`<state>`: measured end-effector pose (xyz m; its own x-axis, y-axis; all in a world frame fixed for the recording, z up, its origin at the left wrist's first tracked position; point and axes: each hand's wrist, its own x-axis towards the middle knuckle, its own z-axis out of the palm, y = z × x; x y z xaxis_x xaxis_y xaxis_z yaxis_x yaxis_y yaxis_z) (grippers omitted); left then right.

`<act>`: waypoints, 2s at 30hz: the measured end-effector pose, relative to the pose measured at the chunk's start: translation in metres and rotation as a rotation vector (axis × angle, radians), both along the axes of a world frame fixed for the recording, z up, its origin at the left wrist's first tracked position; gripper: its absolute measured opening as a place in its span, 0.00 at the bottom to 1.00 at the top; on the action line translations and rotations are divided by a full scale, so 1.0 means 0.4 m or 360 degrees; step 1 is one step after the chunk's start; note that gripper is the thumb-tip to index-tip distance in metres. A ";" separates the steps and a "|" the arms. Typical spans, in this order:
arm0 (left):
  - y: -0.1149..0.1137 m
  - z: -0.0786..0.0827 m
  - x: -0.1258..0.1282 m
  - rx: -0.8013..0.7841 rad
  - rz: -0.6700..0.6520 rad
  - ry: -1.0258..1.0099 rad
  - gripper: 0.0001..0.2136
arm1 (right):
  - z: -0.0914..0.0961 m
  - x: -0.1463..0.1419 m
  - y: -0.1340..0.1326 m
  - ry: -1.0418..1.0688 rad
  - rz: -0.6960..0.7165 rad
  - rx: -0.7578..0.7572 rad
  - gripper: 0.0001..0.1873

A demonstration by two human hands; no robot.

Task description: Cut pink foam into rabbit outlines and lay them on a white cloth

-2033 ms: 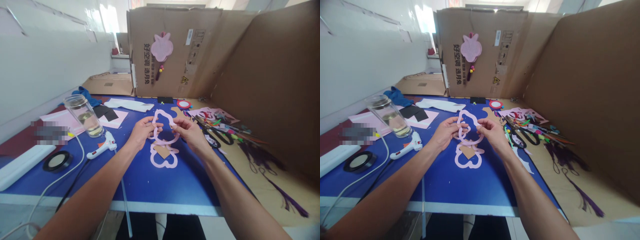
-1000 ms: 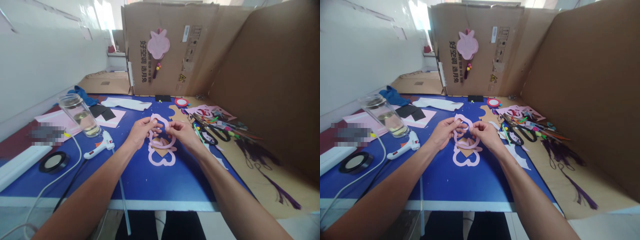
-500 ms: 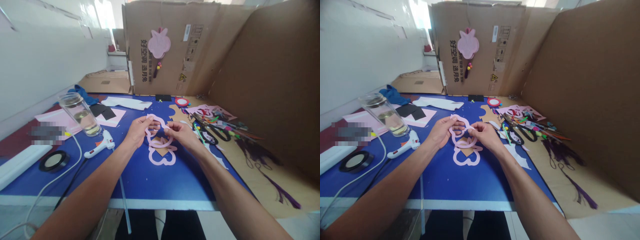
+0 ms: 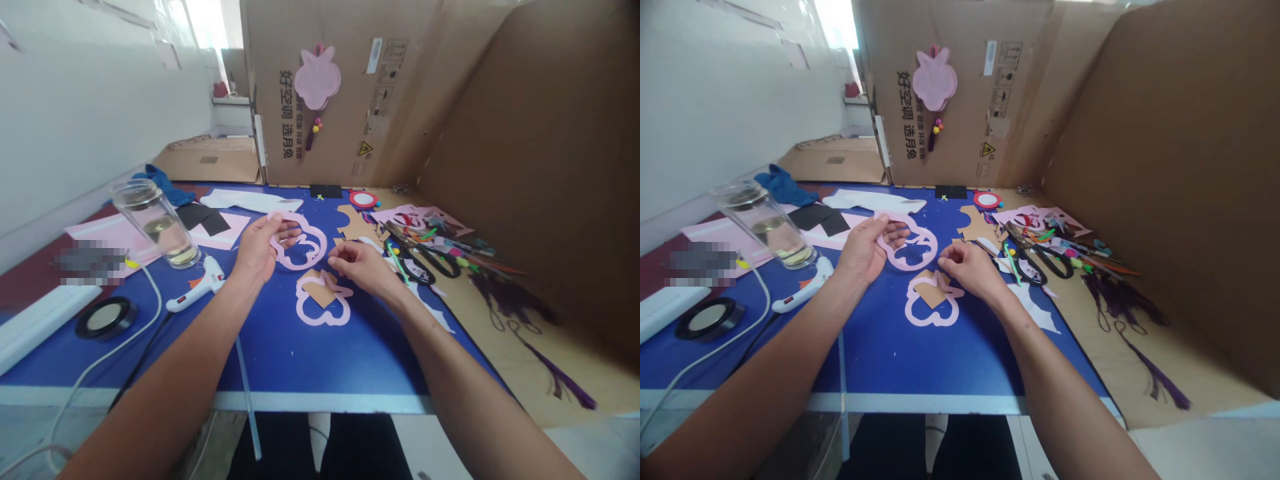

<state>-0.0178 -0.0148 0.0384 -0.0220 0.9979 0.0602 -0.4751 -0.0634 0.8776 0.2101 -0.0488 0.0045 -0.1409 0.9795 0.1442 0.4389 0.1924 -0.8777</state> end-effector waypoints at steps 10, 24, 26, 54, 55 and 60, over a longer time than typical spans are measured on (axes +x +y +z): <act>0.027 0.003 -0.037 0.0031 0.0239 -0.0041 0.12 | 0.020 -0.002 -0.029 -0.0738 0.0095 -0.0050 0.07; 0.026 0.003 -0.039 0.0020 0.0212 -0.0012 0.12 | 0.018 -0.006 -0.038 -0.0934 0.0031 0.0028 0.07; 0.027 0.003 -0.039 0.0030 0.0202 -0.0019 0.11 | 0.019 -0.008 -0.039 -0.0937 0.0021 0.0010 0.07; 0.032 -0.003 -0.040 0.0021 0.0228 -0.0048 0.09 | 0.053 -0.032 -0.053 -0.0993 0.0017 -0.0082 0.11; 0.032 -0.002 -0.040 0.0017 0.0229 -0.0051 0.09 | 0.051 -0.033 -0.052 -0.0989 0.0000 -0.0064 0.12; 0.029 0.001 -0.040 0.0007 0.0205 -0.0060 0.10 | 0.039 -0.037 -0.045 -0.1099 -0.0053 -0.0049 0.10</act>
<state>-0.0338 -0.0031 0.0387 -0.1524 0.9864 0.0612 -0.4954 -0.1298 0.8589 0.1955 -0.0667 0.0199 -0.1603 0.9871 0.0045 0.9044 0.1487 -0.3999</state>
